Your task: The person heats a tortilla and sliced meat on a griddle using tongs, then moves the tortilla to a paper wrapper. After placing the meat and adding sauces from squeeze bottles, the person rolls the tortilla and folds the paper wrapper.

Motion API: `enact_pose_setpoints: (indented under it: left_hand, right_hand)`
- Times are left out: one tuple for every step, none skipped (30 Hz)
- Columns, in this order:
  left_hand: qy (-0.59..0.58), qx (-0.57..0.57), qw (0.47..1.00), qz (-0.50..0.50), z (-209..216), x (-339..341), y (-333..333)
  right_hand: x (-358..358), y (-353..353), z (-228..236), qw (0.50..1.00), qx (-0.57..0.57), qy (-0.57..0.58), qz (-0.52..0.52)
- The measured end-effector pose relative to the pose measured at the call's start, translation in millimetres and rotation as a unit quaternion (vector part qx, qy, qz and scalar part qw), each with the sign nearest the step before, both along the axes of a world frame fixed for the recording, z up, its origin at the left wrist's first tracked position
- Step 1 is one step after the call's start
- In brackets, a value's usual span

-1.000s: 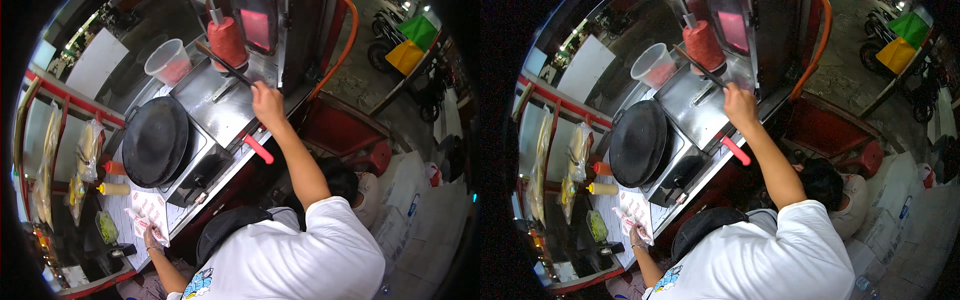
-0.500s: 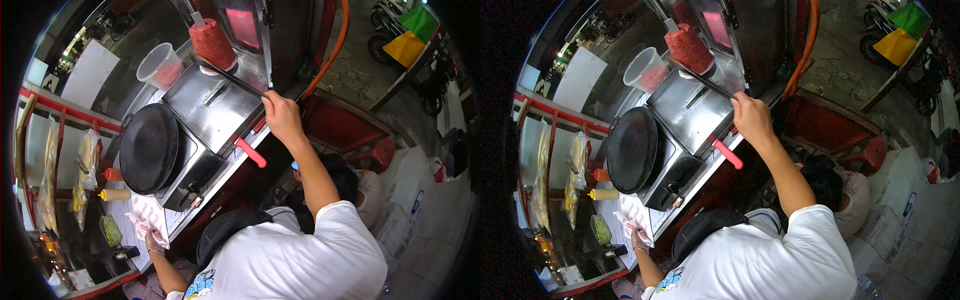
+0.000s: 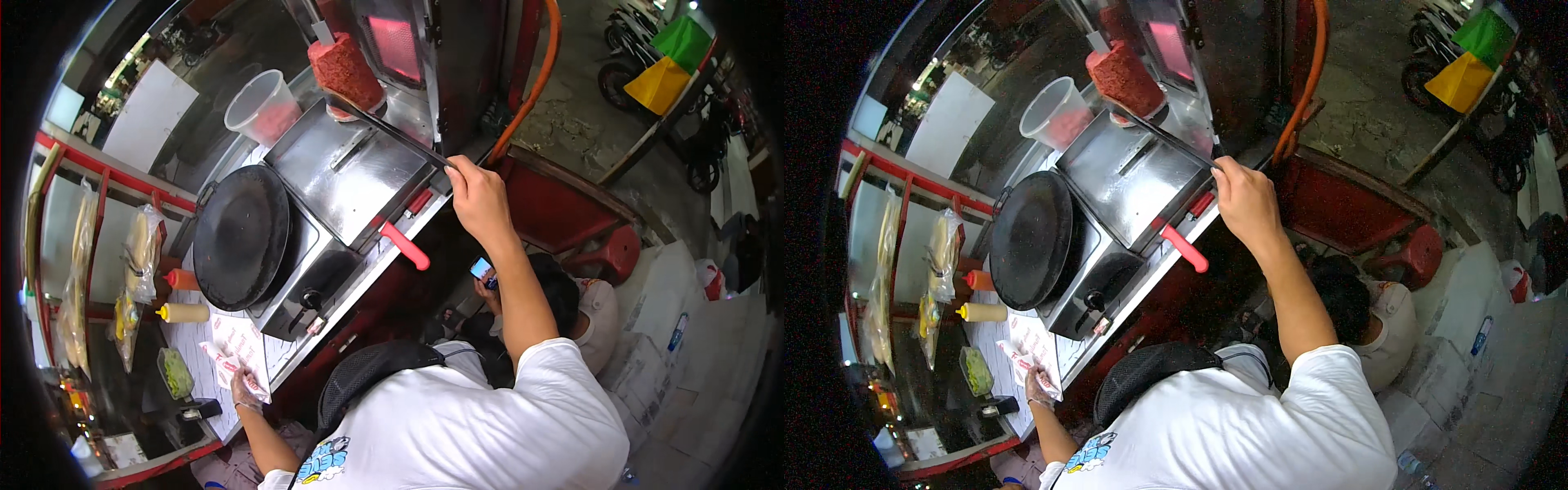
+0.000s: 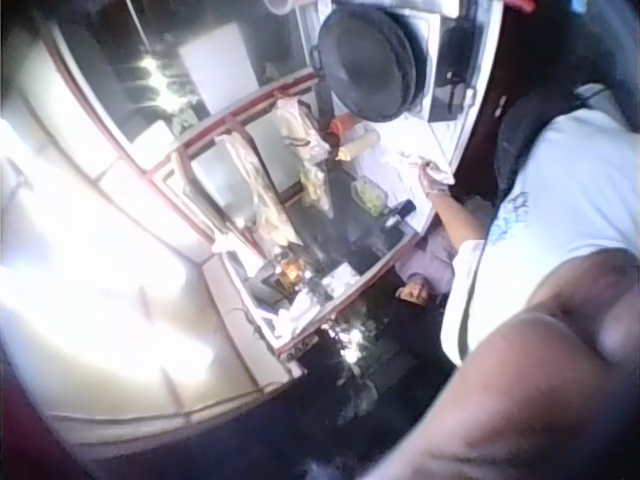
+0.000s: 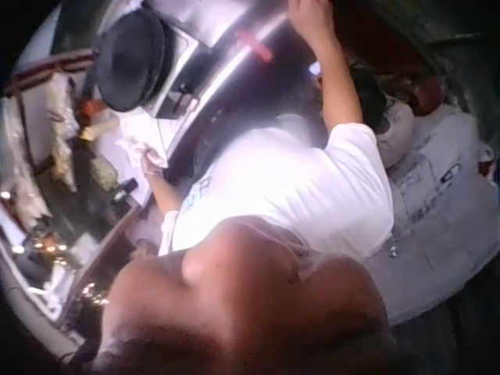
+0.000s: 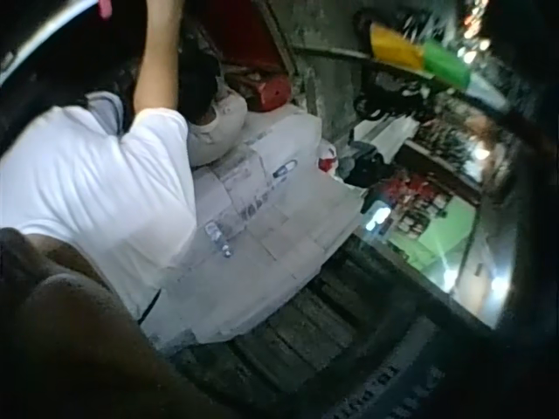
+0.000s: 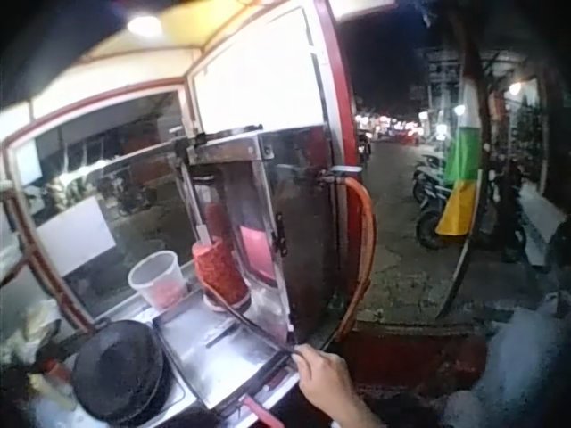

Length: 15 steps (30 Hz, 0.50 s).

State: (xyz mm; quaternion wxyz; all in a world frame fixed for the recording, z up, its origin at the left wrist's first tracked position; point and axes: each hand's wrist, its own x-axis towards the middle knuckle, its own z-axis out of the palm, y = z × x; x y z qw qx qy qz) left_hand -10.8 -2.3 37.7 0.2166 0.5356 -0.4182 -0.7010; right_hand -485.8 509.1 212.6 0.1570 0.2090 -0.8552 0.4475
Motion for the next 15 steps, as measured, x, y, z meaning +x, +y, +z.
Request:
enact_pose_setpoints:
  left_hand:
    - [-0.004, -0.006, 1.0, -0.025, -2, 9, -1]
    - [0.007, -0.029, 0.999, -0.012, -4, 17, -3]
    - [0.007, -0.028, 1.0, 0.005, -5, 32, -2]
    - [0.004, -0.06, 0.998, -0.015, 1, 37, 13]
    - [-0.002, -0.094, 0.995, -0.025, 10, 40, 28]
    - [0.037, -0.117, 0.992, -0.01, 5, 57, 26]
    - [0.065, -0.136, 0.989, -0.006, 12, 35, 42]
    - [0.123, -0.09, 0.988, -0.002, 9, 39, 35]
    - [0.069, -0.09, 0.993, 0.016, 13, 25, 34]
    - [0.097, -0.079, 0.991, 0.036, 36, -10, 49]
    - [0.145, -0.087, 0.986, 0.014, 44, -8, 51]
    - [0.086, -0.075, 0.993, -0.02, 54, -3, 48]
    - [0.032, -0.069, 0.997, 0.007, 80, -28, 60]
    - [0.048, -0.074, 0.996, 0.03, 75, -15, 62]
    - [0.069, -0.081, 0.993, 0.044, 68, -3, 65]
  right_hand:
    - [-1, -3, -2, 1.0, 0.001, 0.001, 0.011]
    - [-2, -6, -4, 0.999, -0.017, 0.005, 0.045]
    - [-4, -12, -7, 0.996, -0.034, 0.008, 0.083]
    - [-1, -22, -9, 0.991, -0.04, -0.015, 0.126]
    - [2, -29, -15, 0.991, -0.019, -0.041, 0.126]
    - [7, -39, -15, 0.984, -0.021, -0.083, 0.157]
    - [8, -45, -24, 0.987, 0.003, -0.053, 0.155]
    - [4, -50, -39, 0.985, 0.037, -0.039, 0.163]
    - [3, -54, -50, 0.987, 0.082, -0.03, 0.132]
    - [2, -56, -53, 0.985, 0.124, -0.022, 0.119]
    - [-2, -60, -67, 0.98, 0.146, 0.028, 0.13]
    - [1, -68, -67, 0.971, 0.207, -0.011, 0.117]
    - [-8, -68, -80, 0.968, 0.216, 0.06, 0.113]
    - [-9, -73, -86, 0.962, 0.236, 0.065, 0.123]
    - [-9, -76, -87, 0.959, 0.238, 0.075, 0.133]
